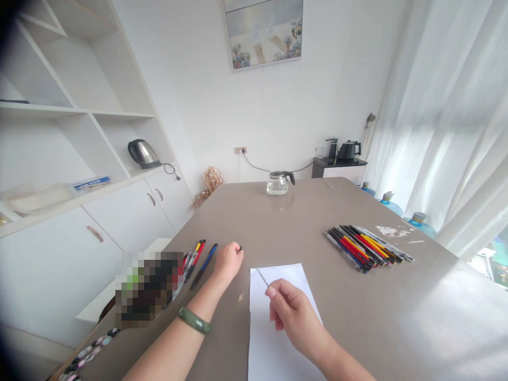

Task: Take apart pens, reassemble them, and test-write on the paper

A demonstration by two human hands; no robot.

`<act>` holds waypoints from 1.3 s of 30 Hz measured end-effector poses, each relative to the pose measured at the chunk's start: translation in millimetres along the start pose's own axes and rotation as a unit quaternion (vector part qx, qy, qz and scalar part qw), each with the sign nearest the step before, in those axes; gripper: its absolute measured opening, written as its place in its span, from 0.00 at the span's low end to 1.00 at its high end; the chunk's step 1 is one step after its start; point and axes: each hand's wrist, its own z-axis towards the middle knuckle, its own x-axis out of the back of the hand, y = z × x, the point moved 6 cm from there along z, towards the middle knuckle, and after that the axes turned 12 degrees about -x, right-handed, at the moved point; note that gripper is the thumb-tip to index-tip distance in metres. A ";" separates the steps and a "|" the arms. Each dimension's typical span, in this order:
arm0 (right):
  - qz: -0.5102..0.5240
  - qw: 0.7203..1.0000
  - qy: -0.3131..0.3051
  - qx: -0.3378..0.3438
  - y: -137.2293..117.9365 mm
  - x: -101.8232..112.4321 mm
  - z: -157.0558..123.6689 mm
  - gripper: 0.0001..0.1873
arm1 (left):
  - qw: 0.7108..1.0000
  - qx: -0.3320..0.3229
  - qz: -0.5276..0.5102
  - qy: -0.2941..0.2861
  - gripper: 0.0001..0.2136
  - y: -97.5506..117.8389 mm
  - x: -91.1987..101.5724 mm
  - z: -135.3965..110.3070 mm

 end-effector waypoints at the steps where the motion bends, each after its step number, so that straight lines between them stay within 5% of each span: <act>1: 0.000 1.000 0.001 0.001 -0.1 0.3 0.2 0.17 | 1.000 -0.003 0.012 -0.001 0.05 0.6 -0.4 0.9; 18: 0.020 1.000 -0.006 -0.020 5.1 -0.2 3.4 0.16 | 0.999 -0.019 0.035 0.006 0.07 8.3 10.1 -5.5; 23: 0.034 0.999 0.000 -0.029 5.4 1.1 4.1 0.16 | 0.997 -0.069 -0.034 0.017 0.08 29.8 25.9 -25.7; 27: 0.065 0.997 0.011 -0.029 4.9 3.2 5.1 0.17 | 0.984 -0.110 -0.133 -0.034 0.11 57.4 26.8 -54.1; 33: 0.152 0.988 0.005 -0.007 0.4 3.5 5.7 0.17 | 0.873 -0.014 -0.462 -0.156 0.14 83.3 7.5 -92.3; 39: 0.125 0.988 0.066 0.065 -6.6 11.1 3.5 0.13 | 0.767 0.040 -0.597 -0.229 0.17 96.0 2.9 -104.7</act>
